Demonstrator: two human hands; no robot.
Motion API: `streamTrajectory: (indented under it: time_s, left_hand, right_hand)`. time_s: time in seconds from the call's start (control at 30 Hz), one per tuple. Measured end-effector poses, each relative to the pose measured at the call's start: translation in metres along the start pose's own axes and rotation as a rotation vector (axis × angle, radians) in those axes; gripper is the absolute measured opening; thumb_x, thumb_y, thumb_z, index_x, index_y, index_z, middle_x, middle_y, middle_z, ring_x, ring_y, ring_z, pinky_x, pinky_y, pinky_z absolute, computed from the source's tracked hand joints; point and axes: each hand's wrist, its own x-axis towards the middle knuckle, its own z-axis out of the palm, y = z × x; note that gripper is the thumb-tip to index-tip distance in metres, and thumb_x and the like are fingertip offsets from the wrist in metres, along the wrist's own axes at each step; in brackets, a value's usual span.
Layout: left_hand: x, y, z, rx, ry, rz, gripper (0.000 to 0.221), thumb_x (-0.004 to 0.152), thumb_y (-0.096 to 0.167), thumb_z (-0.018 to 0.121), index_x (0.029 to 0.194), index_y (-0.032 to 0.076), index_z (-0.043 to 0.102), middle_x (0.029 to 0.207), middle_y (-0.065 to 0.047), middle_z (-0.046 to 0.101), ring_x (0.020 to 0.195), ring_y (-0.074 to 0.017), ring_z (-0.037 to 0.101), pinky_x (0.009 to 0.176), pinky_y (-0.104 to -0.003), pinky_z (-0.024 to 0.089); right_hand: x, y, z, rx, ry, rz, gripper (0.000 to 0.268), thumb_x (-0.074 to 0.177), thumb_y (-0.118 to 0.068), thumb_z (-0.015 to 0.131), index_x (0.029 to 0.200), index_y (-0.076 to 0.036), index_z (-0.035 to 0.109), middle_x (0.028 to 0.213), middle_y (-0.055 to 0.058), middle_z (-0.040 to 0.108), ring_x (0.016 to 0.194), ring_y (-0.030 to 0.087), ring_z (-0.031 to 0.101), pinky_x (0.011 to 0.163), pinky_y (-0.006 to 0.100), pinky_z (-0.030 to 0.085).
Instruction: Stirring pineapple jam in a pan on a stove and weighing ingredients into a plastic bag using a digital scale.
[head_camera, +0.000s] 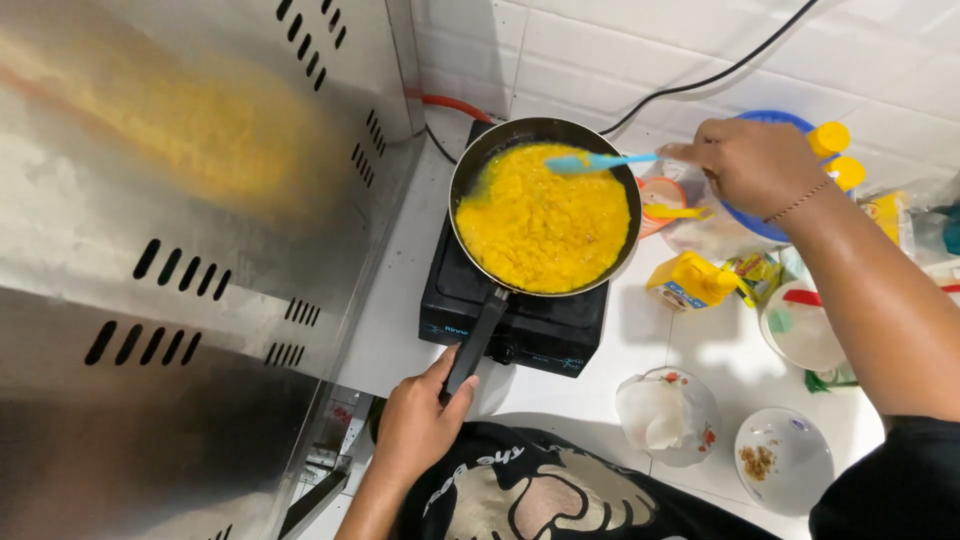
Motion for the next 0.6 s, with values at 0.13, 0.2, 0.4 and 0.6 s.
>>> streamTrajectory:
  time_s: [0.13, 0.2, 0.4, 0.6]
  left_hand:
    - [0.0, 0.003, 0.0, 0.01, 0.0, -0.017, 0.051, 0.096, 0.043, 0.056, 0.143, 0.023, 0.057, 0.062, -0.005, 0.068, 0.05, -0.0237, 0.06, 0.05, -0.039, 0.047]
    - [-0.001, 0.003, 0.001, 0.028, 0.012, -0.022, 0.048, 0.096, 0.041, 0.055, 0.141, 0.026, 0.058, 0.063, -0.005, 0.069, 0.048, -0.0246, 0.061, 0.047, -0.04, 0.048]
    - [-0.002, -0.002, 0.011, 0.023, 0.091, -0.008, 0.044, 0.098, 0.042, 0.053, 0.137, 0.022, 0.06, 0.065, -0.007, 0.069, 0.055, -0.0309, 0.065, 0.051, -0.044, 0.05]
    - [-0.003, -0.003, 0.008, 0.015, 0.092, 0.062, 0.034, 0.099, 0.038, 0.054, 0.128, 0.022, 0.063, 0.059, -0.004, 0.062, 0.05, -0.0275, 0.059, 0.048, -0.041, 0.046]
  right_hand:
    - [-0.004, -0.007, 0.027, -0.185, 0.088, 0.086, 0.064, 0.09, -0.011, 0.061, 0.147, -0.042, 0.064, 0.089, -0.005, 0.064, 0.073, 0.026, 0.069, 0.038, 0.037, 0.041]
    - [-0.01, -0.014, 0.049, -0.282, 0.152, 0.069, 0.054, 0.092, -0.025, 0.062, 0.145, -0.038, 0.065, 0.088, -0.002, 0.06, 0.072, 0.027, 0.064, 0.041, 0.039, 0.044]
    - [-0.033, -0.056, -0.037, -0.156, -0.373, 0.203, 0.051, 0.097, -0.012, 0.048, 0.132, -0.044, 0.066, 0.102, -0.003, 0.074, 0.089, 0.034, 0.078, 0.053, 0.045, 0.057]
    - [-0.01, -0.078, -0.099, -0.024, -0.79, 0.156, 0.078, 0.093, 0.002, 0.033, 0.149, -0.049, 0.051, 0.144, -0.005, 0.062, 0.129, 0.025, 0.062, 0.072, 0.04, 0.057]
